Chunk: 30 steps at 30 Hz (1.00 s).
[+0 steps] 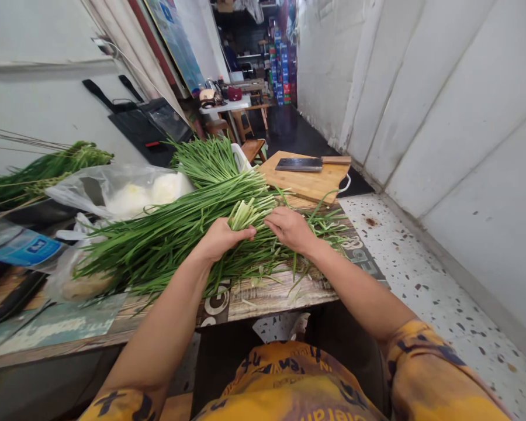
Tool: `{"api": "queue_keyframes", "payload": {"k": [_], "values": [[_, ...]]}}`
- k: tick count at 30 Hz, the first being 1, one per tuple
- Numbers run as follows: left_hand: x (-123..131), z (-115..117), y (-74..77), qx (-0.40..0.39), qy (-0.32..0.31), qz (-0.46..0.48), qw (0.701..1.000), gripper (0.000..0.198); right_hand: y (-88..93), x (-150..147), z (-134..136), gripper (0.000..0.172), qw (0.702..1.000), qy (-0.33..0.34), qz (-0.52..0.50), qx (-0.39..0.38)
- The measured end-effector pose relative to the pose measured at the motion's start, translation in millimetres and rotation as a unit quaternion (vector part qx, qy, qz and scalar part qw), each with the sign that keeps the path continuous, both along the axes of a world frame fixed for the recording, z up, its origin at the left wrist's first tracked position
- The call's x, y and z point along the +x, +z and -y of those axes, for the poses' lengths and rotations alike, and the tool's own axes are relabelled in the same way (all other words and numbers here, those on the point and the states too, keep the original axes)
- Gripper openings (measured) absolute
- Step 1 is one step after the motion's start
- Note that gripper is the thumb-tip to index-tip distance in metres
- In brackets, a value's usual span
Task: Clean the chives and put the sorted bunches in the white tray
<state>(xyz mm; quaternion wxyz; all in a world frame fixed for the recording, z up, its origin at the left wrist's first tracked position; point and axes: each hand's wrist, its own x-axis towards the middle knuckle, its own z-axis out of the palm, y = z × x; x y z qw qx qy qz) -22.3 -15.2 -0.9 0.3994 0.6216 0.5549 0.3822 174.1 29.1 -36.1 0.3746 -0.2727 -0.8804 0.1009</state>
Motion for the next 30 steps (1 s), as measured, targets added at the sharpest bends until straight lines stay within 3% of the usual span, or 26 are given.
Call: {"api": "queue_keyframes", "payload": {"k": [11, 17, 21, 25, 30], "values": [[-0.4, -1.4, -1.2, -0.031, 0.002, 0.011, 0.999, 0.023, 0.0, 0.3, 6.0, 0.018, 0.998, -0.063, -0.015, -0.025], [-1.1, -0.8, 1.0, -0.038, 0.001, 0.021, 0.999, 0.025, 0.1, 2.4, 4.0, 0.023, 0.994, -0.086, -0.053, -0.034], [-1.2, -0.9, 1.5, -0.044, -0.004, 0.03, 0.999, 0.025, 1.7, 1.8, 4.7, 0.02, 0.995, -0.061, -0.051, -0.056], [-2.2, -1.1, 1.9, -0.042, 0.003, 0.035, 0.998, 0.025, 3.1, 5.8, -2.2, 0.019, 0.993, -0.034, -0.043, -0.103], [-3.1, -2.2, 0.1, -0.016, 0.009, 0.025, 1.0, 0.024, 8.5, 16.6, -11.7, 0.03, 0.971, -0.112, -0.083, -0.195]]}}
